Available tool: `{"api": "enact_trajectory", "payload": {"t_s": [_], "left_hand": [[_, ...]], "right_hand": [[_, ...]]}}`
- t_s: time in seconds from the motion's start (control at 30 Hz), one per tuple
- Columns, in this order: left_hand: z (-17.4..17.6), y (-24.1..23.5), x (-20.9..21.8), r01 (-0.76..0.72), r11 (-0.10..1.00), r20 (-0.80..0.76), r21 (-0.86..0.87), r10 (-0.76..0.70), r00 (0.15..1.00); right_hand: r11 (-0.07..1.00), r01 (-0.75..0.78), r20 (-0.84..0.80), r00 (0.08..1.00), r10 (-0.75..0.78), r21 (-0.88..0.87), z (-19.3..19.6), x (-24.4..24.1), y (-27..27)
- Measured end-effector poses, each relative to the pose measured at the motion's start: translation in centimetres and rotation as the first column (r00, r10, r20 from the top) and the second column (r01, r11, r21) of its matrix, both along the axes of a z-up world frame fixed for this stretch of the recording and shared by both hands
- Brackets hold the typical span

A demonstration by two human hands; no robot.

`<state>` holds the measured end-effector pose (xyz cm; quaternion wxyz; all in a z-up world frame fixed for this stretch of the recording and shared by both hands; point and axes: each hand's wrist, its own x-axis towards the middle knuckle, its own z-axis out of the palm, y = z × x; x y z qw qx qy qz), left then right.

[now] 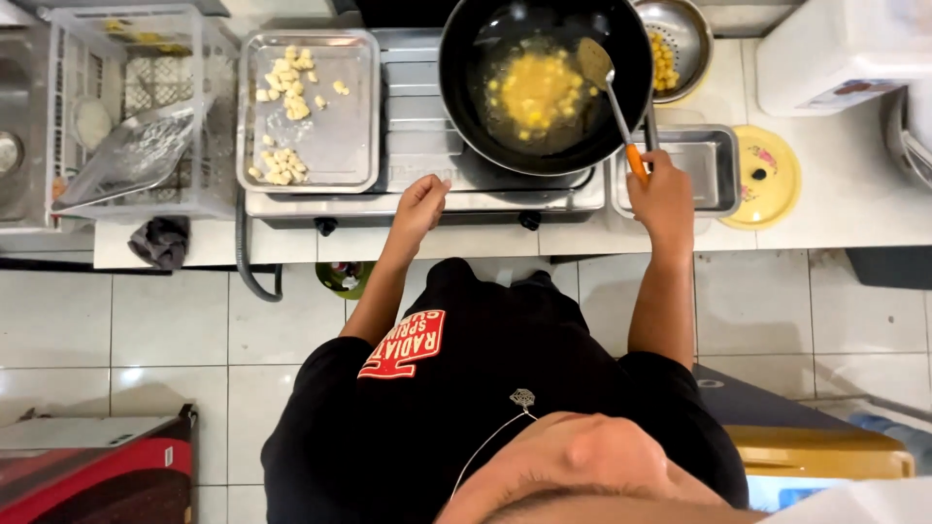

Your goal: The person is frying small pieces of dough in a wok and draining them with a slotted spoon.

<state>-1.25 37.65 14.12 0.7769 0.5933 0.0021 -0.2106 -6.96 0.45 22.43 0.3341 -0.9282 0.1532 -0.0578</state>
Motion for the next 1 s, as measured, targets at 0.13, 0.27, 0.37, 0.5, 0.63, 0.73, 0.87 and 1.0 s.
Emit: {"api": "enact_trajectory", "payload": {"t_s": [0.13,0.27,0.37,0.5,0.63,0.73,0.87,1.0], "left_hand": [[-1.4,1.6,0.3,-0.015,0.998,-0.054,-0.055,0.012,0.998],[-3.4,2.6,0.3,-0.138,0.936,0.161,0.323,0.09,0.983],[-6.3,2.2,1.0,-0.257,0.768,0.362,0.586,0.035,0.931],[-9.6,1.4,2.0,-0.223,0.802,0.358,0.554,0.012,0.934],[-8.9,0.8,2.5,-0.266,0.772,0.395,0.578,0.021,0.918],[-8.2,0.7,2.7,-0.395,0.407,0.512,0.823,-0.232,0.827],[-7.5,-0.3,3.1,-0.339,0.36,0.457,0.869,-0.322,0.829],[-8.8,-1.0,3.9,-0.386,0.515,0.558,0.765,-0.231,0.797]], "right_hand": [[0.999,0.04,-0.002,0.999,-0.04,-0.015,-4.7,1.7,-0.8],[0.994,-0.023,0.01,1.0,0.024,-0.103,-5.5,2.6,0.6],[0.986,0.021,-0.247,0.969,0.021,0.166,-4.6,3.7,1.8],[0.98,-0.028,-0.348,0.932,0.097,0.196,-3.7,4.3,3.8],[0.964,-0.104,-0.326,0.927,0.183,0.245,-0.5,3.8,5.3],[0.972,-0.144,-0.334,0.921,0.2,0.185,-0.2,3.1,4.7],[0.953,-0.298,-0.049,0.954,0.295,-0.061,0.6,1.4,3.2],[0.979,-0.186,-0.018,0.982,0.186,-0.086,2.3,0.2,1.6]]}}
